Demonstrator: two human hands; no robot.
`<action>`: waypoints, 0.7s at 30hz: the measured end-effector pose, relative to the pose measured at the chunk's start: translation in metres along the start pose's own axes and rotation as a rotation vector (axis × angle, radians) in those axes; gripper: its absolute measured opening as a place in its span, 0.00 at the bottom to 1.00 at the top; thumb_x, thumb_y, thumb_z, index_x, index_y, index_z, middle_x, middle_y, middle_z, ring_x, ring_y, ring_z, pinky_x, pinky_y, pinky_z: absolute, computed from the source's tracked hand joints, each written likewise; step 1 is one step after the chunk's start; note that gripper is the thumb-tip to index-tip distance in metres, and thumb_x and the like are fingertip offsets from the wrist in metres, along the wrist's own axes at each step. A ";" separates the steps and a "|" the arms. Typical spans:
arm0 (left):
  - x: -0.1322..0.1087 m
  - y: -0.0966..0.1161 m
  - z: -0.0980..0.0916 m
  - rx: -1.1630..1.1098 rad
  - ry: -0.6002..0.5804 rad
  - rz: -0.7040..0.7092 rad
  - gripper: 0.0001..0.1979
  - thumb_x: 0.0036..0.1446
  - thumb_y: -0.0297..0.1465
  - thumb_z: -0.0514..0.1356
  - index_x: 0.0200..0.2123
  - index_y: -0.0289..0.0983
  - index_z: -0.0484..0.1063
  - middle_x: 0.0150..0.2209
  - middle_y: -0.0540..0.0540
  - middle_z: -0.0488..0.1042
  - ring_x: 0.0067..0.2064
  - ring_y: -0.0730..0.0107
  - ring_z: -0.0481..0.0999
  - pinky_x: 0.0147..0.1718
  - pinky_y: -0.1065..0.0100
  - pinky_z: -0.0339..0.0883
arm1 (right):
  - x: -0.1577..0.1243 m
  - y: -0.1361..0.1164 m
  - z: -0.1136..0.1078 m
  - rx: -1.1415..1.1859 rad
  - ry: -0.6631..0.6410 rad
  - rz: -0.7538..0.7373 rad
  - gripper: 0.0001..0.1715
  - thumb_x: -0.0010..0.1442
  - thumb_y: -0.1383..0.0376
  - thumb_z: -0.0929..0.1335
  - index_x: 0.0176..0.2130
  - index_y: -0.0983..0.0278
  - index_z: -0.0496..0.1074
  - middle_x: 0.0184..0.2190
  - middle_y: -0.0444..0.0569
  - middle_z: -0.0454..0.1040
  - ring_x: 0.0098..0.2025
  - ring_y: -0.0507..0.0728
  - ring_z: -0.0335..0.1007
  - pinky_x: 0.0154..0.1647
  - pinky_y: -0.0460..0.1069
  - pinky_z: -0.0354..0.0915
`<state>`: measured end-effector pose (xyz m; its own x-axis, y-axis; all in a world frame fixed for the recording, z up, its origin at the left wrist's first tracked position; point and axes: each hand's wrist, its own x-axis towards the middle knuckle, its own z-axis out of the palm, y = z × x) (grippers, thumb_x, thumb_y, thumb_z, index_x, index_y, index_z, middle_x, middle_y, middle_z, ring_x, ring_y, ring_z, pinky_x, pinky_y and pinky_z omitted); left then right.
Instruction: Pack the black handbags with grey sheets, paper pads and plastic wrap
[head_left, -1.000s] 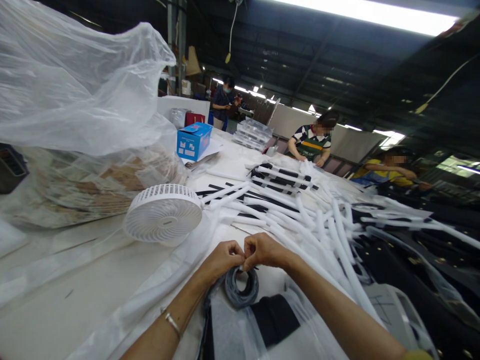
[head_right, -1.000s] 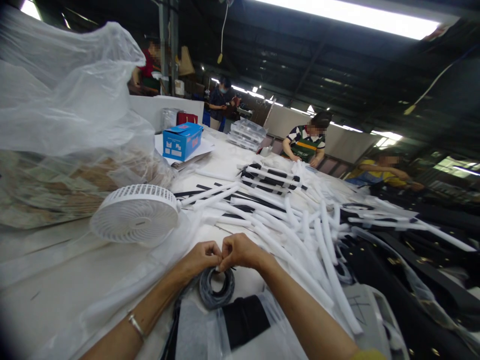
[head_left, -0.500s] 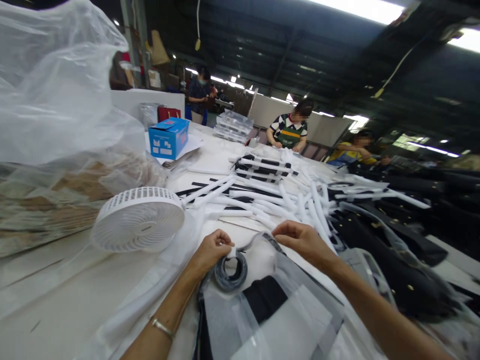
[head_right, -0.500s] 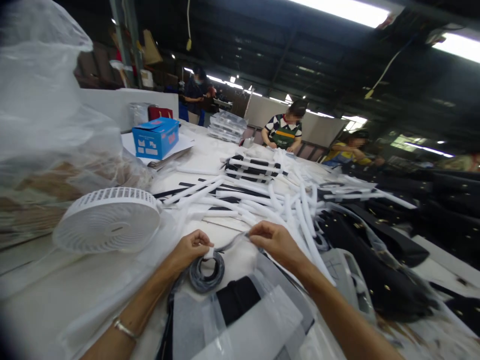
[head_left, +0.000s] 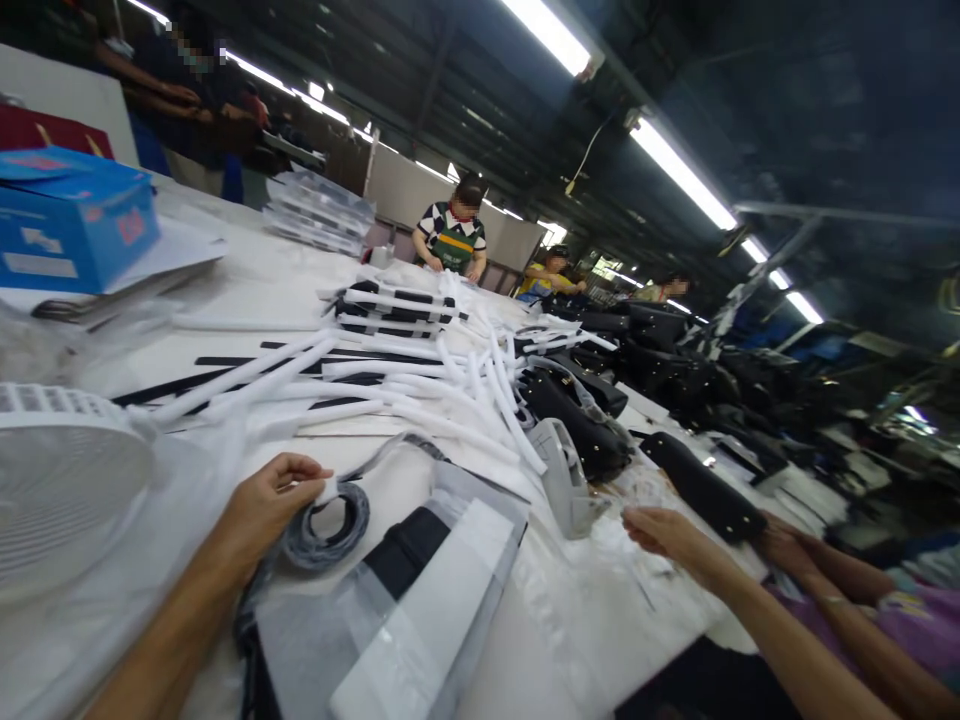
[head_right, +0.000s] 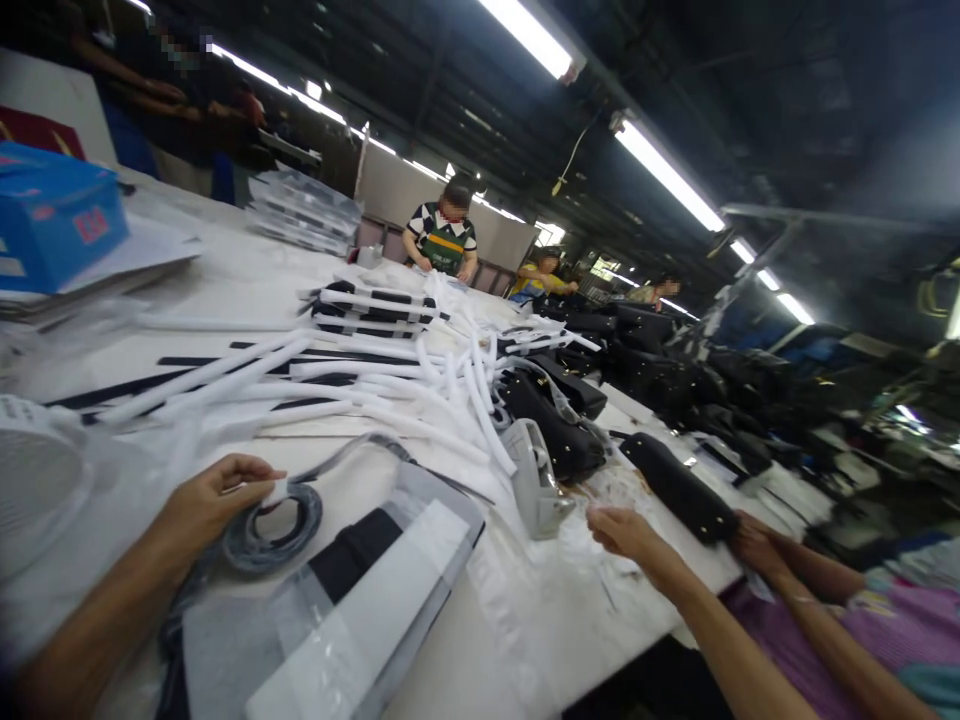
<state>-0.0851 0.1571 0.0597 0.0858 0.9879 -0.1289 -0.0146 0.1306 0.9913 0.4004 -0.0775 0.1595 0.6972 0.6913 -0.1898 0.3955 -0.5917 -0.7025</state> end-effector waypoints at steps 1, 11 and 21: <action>0.000 -0.001 0.000 -0.003 0.000 0.004 0.18 0.32 0.39 0.69 0.29 0.40 0.71 0.33 0.48 0.81 0.33 0.62 0.79 0.29 0.69 0.72 | 0.000 0.005 0.005 0.082 -0.069 0.017 0.27 0.40 0.44 0.76 0.30 0.64 0.80 0.35 0.56 0.80 0.41 0.64 0.76 0.45 0.55 0.70; 0.002 -0.002 -0.002 0.006 -0.014 0.009 0.19 0.34 0.39 0.70 0.30 0.39 0.70 0.34 0.47 0.82 0.33 0.63 0.79 0.30 0.70 0.71 | 0.032 0.002 0.028 0.164 -0.120 -0.003 0.30 0.43 0.45 0.73 0.36 0.65 0.80 0.43 0.56 0.80 0.46 0.62 0.73 0.50 0.56 0.64; 0.000 -0.001 -0.004 0.010 -0.006 0.012 0.19 0.36 0.40 0.69 0.32 0.39 0.71 0.35 0.46 0.81 0.34 0.62 0.80 0.30 0.69 0.72 | 0.027 -0.002 0.021 0.176 0.019 -0.017 0.22 0.39 0.52 0.73 0.31 0.63 0.80 0.41 0.53 0.81 0.52 0.66 0.70 0.52 0.56 0.62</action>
<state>-0.0889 0.1569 0.0583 0.0918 0.9889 -0.1170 -0.0054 0.1180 0.9930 0.4061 -0.0494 0.1415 0.7028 0.6920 -0.1650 0.2979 -0.4969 -0.8151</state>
